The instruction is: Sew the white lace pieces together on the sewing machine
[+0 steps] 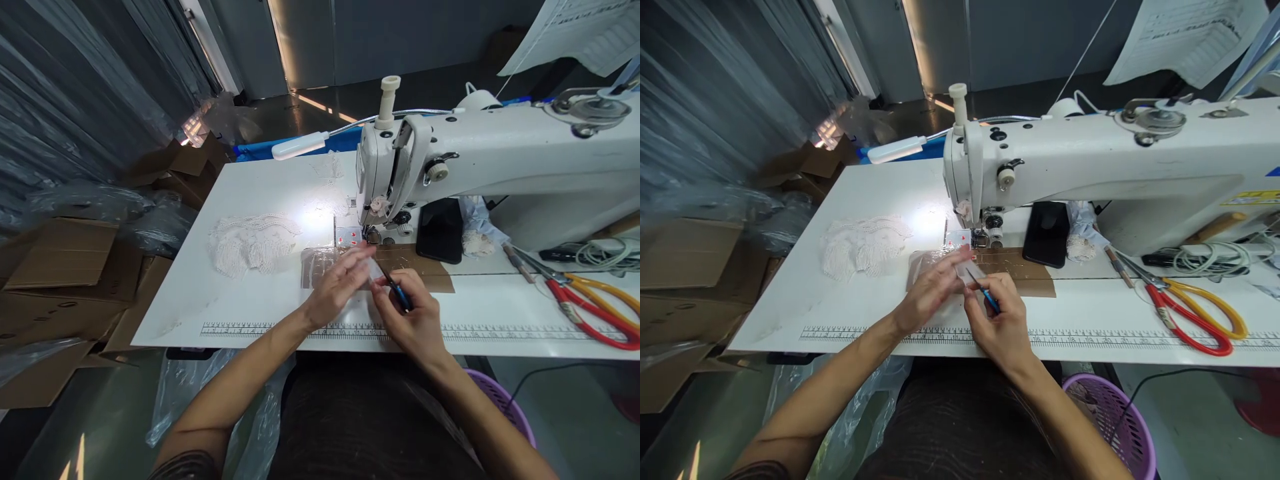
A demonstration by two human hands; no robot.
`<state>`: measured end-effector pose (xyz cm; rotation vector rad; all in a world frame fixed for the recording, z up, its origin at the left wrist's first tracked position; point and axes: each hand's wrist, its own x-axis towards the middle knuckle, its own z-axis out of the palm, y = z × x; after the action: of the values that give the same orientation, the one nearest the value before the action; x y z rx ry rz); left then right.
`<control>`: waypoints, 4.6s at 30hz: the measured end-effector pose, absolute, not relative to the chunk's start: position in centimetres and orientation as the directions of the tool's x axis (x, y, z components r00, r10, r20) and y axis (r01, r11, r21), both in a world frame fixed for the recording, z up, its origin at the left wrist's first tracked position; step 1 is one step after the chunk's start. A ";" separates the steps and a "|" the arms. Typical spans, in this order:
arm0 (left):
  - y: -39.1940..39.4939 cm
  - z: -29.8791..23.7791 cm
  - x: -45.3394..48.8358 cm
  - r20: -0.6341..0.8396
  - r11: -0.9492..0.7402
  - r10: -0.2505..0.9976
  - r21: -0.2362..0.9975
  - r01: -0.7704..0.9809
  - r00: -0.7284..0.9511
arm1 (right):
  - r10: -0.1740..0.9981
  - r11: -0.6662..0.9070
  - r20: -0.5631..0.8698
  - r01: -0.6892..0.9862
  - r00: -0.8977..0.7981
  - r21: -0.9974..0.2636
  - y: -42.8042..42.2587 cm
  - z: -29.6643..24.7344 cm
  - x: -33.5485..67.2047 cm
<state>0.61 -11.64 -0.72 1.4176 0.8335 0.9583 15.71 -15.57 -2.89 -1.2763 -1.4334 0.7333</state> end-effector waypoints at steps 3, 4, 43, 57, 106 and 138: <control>-11.6 -0.3 0.1 0.168 -0.246 0.903 0.957 0.156 0.394 | 1.000 -0.021 -0.022 -0.023 0.003 -1.000 -15.4 -1.9 17.1; -11.6 -0.2 0.0 0.157 -0.231 0.897 0.964 0.134 0.413 | 0.994 -0.104 -0.101 -0.113 -0.037 -0.988 -15.3 -1.8 17.5; -13.2 -1.0 1.5 0.294 -0.283 0.955 0.942 0.179 -0.036 | 0.992 -0.118 -0.105 -0.240 -0.065 -0.964 -15.4 -3.1 14.6; -13.5 -1.1 1.9 0.149 -0.138 0.985 0.983 0.117 -0.086 | 0.999 -0.009 -0.012 0.050 -0.051 -0.999 -17.4 -3.3 16.0; -14.2 -1.1 2.0 0.184 -0.182 0.982 0.982 0.052 -0.048 | 0.979 -0.206 -0.205 -0.056 -0.020 -0.977 -17.3 -3.0 15.1; -14.4 -1.5 1.8 0.223 -0.219 0.975 0.958 0.185 0.001 | 0.967 -0.254 -0.251 -0.162 -0.035 -0.954 -17.3 -3.8 14.6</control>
<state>1.83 -14.36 -1.51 1.5056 1.2460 1.2960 14.62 -17.26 -3.76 -1.2584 -0.9623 1.4787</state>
